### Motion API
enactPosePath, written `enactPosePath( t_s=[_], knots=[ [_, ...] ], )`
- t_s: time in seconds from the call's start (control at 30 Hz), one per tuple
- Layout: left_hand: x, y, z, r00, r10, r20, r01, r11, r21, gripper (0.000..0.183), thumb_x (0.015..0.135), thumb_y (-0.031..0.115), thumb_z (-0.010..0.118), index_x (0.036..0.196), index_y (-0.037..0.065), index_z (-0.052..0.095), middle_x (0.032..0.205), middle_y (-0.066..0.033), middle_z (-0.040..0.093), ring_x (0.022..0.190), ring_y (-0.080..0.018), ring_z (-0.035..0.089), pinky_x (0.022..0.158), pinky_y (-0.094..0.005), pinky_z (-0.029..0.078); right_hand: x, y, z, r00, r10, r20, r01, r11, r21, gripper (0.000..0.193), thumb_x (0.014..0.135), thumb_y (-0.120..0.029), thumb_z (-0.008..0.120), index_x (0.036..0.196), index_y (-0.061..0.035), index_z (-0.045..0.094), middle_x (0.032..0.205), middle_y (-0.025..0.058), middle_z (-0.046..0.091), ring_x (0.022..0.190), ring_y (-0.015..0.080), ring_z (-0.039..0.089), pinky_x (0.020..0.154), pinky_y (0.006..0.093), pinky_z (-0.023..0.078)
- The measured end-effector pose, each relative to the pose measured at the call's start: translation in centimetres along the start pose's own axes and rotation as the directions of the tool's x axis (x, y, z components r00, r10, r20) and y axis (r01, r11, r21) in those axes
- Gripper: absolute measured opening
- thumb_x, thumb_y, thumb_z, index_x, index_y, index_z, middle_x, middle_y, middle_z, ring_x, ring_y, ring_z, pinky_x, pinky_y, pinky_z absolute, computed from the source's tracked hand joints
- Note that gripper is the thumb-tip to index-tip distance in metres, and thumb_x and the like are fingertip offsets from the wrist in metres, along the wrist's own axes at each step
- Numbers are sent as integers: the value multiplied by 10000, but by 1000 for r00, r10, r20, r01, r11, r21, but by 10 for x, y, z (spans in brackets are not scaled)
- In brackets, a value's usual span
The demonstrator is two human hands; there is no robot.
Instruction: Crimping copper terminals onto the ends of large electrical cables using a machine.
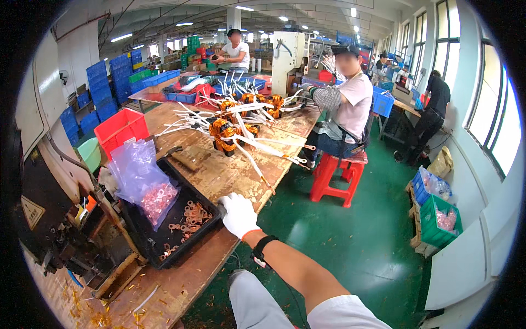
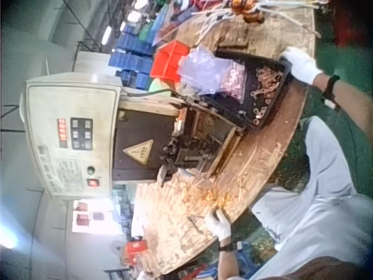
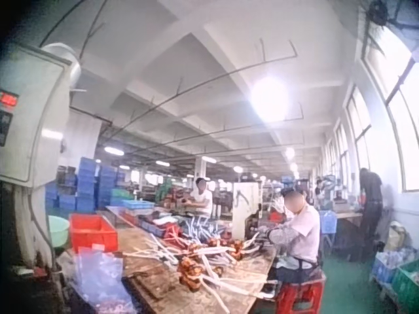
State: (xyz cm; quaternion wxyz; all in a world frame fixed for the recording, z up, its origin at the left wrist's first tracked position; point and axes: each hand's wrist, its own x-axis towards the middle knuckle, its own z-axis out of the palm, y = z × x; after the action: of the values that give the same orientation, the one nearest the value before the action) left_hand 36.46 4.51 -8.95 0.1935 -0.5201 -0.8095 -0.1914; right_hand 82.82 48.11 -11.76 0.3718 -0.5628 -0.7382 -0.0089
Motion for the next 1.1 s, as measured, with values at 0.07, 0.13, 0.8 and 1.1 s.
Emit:
enactPosePath(
  t_s=[0.07,0.13,0.8,1.1],
  knots=[
    [-1,-2,0,1000,-4,7,4,1000,14,290,1014,235,672,1135,-25,720,1078,-216,729,972,-384,686,900,-443,551,1,1,-1,1000,4,-12,-4,1000,12,160,910,-143,649,1050,-140,726,976,137,662,987,362,637,862,487,495],
    [0,0,-2,1000,4,12,-4,1000,7,269,1012,230,675,1117,-12,726,1054,-207,727,960,-381,683,887,-443,551,2,0,-1,1000,0,-19,1,1000,28,149,915,-150,651,1042,-138,729,971,137,663,983,361,638,861,484,497],
    [-14,-38,30,971,-220,95,236,947,-219,270,1056,160,596,1230,-41,642,1218,-153,673,1138,-234,616,1058,-350,451,11,15,-10,990,-95,-104,85,991,-100,216,879,-153,610,1043,-70,724,1029,216,691,1014,425,655,904,494,532],
    [-17,-33,22,980,-190,66,199,963,-182,175,1017,68,606,1134,-51,659,1107,-147,683,1081,-255,628,1117,-377,401,6,4,1,995,80,66,-73,992,-106,264,958,-252,604,1169,-161,734,1175,139,690,1121,376,649,961,454,525]
  ],
)
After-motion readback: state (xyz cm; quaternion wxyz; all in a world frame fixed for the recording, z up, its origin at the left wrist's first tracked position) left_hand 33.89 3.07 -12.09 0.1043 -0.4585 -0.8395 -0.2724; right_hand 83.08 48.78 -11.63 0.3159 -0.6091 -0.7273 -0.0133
